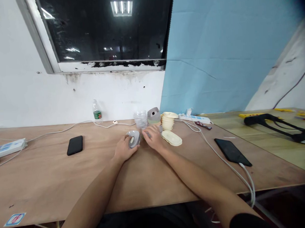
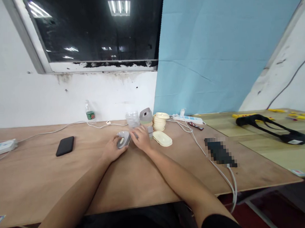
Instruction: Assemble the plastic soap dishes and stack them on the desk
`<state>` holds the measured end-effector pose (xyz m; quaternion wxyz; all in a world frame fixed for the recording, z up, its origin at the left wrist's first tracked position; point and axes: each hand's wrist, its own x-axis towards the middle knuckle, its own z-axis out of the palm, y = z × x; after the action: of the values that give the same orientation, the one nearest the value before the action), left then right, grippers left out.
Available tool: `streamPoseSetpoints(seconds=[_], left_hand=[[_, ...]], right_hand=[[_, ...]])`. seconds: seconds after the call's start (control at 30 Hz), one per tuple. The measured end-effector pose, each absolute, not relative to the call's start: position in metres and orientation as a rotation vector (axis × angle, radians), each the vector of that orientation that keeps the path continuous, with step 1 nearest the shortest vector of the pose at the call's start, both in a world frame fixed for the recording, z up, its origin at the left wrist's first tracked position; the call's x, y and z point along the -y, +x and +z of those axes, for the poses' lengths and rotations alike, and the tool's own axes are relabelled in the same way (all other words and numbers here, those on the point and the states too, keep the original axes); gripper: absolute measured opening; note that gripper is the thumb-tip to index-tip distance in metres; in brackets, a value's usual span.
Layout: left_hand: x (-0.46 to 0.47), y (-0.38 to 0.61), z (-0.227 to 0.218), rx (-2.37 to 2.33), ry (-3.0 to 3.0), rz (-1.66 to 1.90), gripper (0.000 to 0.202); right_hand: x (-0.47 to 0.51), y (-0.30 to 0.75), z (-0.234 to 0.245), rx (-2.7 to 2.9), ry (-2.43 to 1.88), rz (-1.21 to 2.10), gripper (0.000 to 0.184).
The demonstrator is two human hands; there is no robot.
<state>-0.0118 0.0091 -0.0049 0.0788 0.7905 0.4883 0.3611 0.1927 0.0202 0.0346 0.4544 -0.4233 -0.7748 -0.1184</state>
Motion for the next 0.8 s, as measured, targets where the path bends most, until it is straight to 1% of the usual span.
streamPoseSetpoints(seconds=[0.1,0.2,0.33,0.4,0.53,0.7,0.8], left_hand=[[-0.005,-0.010,-0.004,-1.459,2.360,1.161,0.056],[-0.003,-0.018,0.000,-1.326,2.339,1.212,0.049],[-0.006,-0.029,0.003,-1.094,2.212,1.278,0.041],[-0.007,-0.028,0.003,-1.004,2.134,1.295,0.042],[-0.008,-0.023,0.000,-0.943,2.005,1.324,0.049],[-0.012,-0.024,-0.005,-1.029,1.820,1.316,0.055],[-0.016,-0.026,-0.008,-1.072,1.714,1.323,0.058]], right_hand=[[-0.006,0.195,0.013,2.040,-0.999,-0.234,0.022],[-0.007,0.194,0.011,1.981,-1.001,-0.160,0.021],[-0.012,0.195,0.013,1.915,-1.017,-0.095,0.042],[-0.014,0.197,0.010,1.900,-1.045,-0.080,0.046],[-0.019,0.198,0.002,1.891,-1.070,-0.061,0.037],[-0.024,0.194,-0.001,1.775,-1.163,-0.008,0.019],[-0.023,0.194,0.000,1.762,-1.196,-0.006,0.012]])
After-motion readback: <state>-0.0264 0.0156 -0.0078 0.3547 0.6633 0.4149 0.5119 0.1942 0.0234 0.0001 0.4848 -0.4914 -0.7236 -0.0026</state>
